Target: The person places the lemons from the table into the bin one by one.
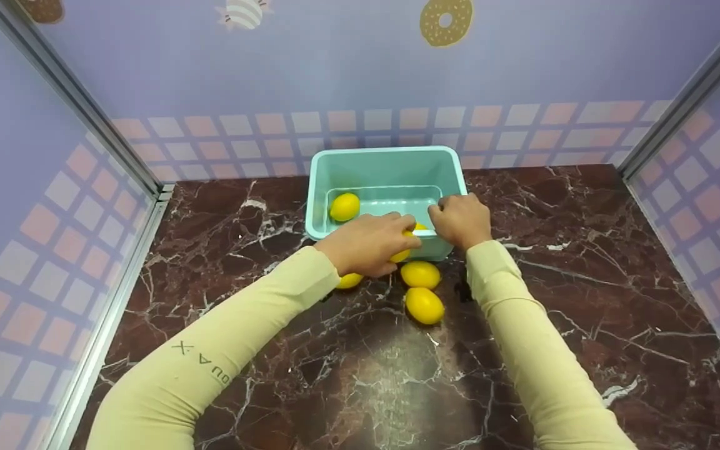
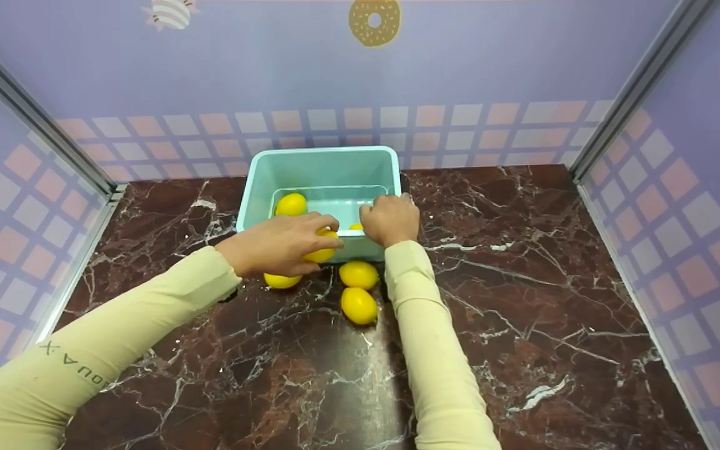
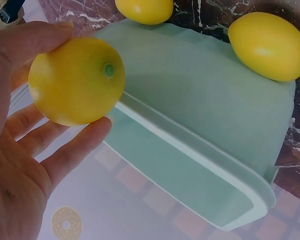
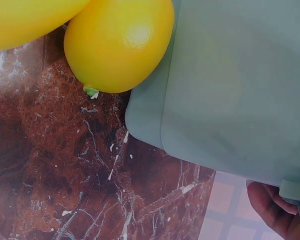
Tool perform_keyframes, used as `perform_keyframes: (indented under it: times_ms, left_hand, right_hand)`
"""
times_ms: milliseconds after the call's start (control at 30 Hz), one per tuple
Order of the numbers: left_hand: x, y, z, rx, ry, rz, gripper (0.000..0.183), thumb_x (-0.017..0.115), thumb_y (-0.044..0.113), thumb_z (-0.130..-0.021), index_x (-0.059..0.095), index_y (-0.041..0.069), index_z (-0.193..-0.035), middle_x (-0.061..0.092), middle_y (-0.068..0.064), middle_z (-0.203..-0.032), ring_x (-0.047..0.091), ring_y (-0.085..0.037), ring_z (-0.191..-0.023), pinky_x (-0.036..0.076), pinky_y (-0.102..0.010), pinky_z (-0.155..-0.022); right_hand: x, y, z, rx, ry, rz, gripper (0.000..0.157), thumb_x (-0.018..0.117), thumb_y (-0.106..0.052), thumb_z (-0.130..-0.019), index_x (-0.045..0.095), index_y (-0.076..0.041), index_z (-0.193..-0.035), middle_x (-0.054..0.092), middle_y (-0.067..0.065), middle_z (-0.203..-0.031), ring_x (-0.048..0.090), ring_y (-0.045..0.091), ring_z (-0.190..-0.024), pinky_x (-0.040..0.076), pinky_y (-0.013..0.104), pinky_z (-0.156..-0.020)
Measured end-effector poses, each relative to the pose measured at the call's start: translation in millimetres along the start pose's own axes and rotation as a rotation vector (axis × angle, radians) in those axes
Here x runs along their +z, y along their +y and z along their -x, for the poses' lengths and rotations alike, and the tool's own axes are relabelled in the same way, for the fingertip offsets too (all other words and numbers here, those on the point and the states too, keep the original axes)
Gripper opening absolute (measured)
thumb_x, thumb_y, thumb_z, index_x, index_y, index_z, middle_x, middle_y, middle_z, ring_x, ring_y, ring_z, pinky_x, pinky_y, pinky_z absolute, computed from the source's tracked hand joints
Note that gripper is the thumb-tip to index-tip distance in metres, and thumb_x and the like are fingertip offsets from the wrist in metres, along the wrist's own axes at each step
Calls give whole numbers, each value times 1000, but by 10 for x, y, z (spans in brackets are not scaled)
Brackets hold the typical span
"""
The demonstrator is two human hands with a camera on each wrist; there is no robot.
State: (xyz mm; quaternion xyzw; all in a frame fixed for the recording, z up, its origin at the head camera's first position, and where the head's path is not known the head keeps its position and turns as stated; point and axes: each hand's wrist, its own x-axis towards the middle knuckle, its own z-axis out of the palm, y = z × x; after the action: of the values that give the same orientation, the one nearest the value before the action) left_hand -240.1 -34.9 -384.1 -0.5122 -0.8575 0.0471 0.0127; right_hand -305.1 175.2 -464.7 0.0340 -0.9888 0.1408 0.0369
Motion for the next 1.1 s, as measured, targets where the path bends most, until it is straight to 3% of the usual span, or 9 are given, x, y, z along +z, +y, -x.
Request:
perform_keyframes:
  times_ms: [1100]
  left_hand:
    - [-130,-135,-93,-28,28,9,35,65,16,-84,64,17,-119,53,-7,-108,52,-22,-89,52,-34,-68]
  right_hand:
    - [20,16,-8,-4,16,-18,42,38,-37,-92,49,-14,-59,61,13,-70,61,40,-84,49,54,-69]
